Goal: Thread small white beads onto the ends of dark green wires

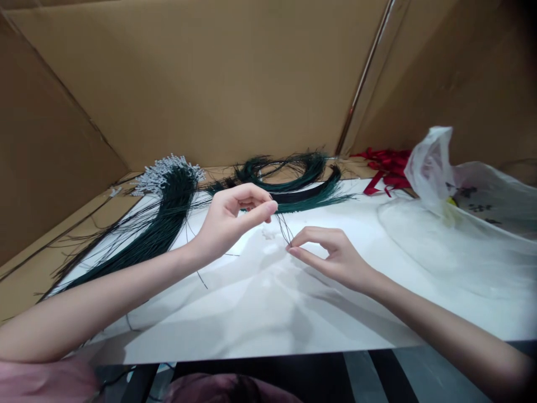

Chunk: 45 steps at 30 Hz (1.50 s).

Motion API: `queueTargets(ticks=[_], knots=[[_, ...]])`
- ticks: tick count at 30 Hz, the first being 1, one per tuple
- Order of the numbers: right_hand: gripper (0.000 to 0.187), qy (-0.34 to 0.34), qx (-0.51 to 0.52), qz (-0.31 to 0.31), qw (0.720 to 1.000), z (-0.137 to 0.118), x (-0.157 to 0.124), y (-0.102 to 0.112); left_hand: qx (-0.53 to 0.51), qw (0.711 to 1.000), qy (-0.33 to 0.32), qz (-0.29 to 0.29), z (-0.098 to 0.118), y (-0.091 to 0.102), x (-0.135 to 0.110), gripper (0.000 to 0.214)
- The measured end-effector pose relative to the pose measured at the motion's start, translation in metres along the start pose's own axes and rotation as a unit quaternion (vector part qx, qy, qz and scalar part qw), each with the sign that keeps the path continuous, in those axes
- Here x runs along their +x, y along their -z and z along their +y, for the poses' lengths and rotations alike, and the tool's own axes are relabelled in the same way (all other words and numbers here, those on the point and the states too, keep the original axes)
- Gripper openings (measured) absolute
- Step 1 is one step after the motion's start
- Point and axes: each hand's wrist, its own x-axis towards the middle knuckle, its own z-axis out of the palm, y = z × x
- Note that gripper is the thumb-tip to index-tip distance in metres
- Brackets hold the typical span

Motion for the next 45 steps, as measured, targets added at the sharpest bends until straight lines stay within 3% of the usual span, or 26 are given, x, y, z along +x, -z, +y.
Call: queueTargets(ticks=[7,22,30,38,45], knots=[[0.020,-0.036,0.056,-0.010,0.998,-0.017,0.014,0.003,0.064,0.996,-0.001,-0.059,0.002,-0.009,-0.004,0.018],[0.022,-0.095,0.130,-0.044,0.986,-0.011,0.012,-0.001,0.026,0.999,0.018,-0.036,-0.010,-0.010,-0.006,0.018],[0.033,-0.178,0.306,-0.077,0.932,-0.010,0.018,-0.004,0.115,0.991,-0.018,-0.072,-0.010,-0.010,-0.010,0.016],[0.022,-0.164,0.116,-0.055,0.978,-0.004,0.019,-0.014,0.152,0.979,0.055,-0.128,-0.024,-0.002,-0.017,0.021],[0.021,-0.079,-0.010,-0.053,0.995,0.012,0.013,-0.021,0.137,0.977,0.109,-0.124,-0.035,-0.005,-0.025,0.025]])
